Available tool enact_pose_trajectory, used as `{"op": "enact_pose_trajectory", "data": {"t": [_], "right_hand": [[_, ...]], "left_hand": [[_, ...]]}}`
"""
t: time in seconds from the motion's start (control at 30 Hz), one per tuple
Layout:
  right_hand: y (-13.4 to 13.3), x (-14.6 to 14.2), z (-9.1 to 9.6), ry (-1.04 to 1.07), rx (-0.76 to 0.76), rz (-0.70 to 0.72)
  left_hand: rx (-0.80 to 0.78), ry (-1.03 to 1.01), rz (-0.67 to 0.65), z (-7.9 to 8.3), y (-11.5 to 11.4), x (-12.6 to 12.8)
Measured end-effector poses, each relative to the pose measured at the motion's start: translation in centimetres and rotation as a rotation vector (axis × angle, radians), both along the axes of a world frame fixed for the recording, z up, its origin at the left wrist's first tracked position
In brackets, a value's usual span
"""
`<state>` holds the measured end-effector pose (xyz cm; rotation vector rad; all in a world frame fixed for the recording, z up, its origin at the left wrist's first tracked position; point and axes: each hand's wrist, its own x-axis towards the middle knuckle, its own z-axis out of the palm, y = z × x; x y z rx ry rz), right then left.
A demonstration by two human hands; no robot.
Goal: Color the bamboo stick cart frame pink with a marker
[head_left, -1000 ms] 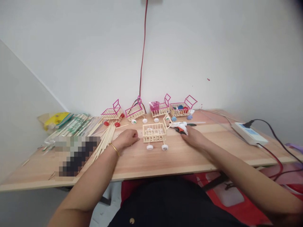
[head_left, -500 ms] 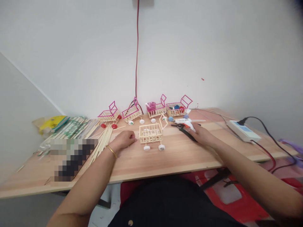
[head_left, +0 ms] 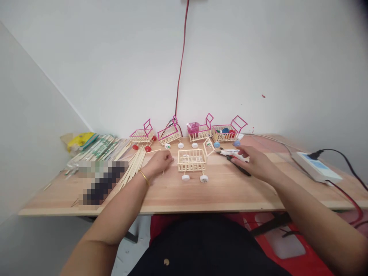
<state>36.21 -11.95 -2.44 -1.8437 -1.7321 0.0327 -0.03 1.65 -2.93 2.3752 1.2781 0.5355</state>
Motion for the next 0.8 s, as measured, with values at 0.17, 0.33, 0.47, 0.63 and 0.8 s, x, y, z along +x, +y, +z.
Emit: {"op": "enact_pose_trajectory", "data": {"t": [0.17, 0.33, 0.47, 0.63, 0.8], "right_hand": [[1.2, -4.3, 1.8, 0.186, -0.146, 0.286], [2.7, -6.7, 2.5, 0.243, -0.232, 0.416], [3.3, -6.9, 2.3, 0.244, -0.240, 0.457], [3.7, -6.6, 1.5, 0.263, -0.262, 0.480], [4.0, -7.0, 1.3, 0.284, -0.248, 0.532]], "left_hand": [[0.010, -0.373, 0.044, 0.7, -0.1, 0.2], [-0.212, -0.682, -0.187, 0.4, 0.2, 0.1], [-0.302, -0.640, -0.318, 0.5, -0.3, 0.2], [-0.295, -0.495, -0.382, 0.7, -0.7, 0.1], [-0.345, -0.423, -0.368, 0.6, -1.0, 0.1]]}}
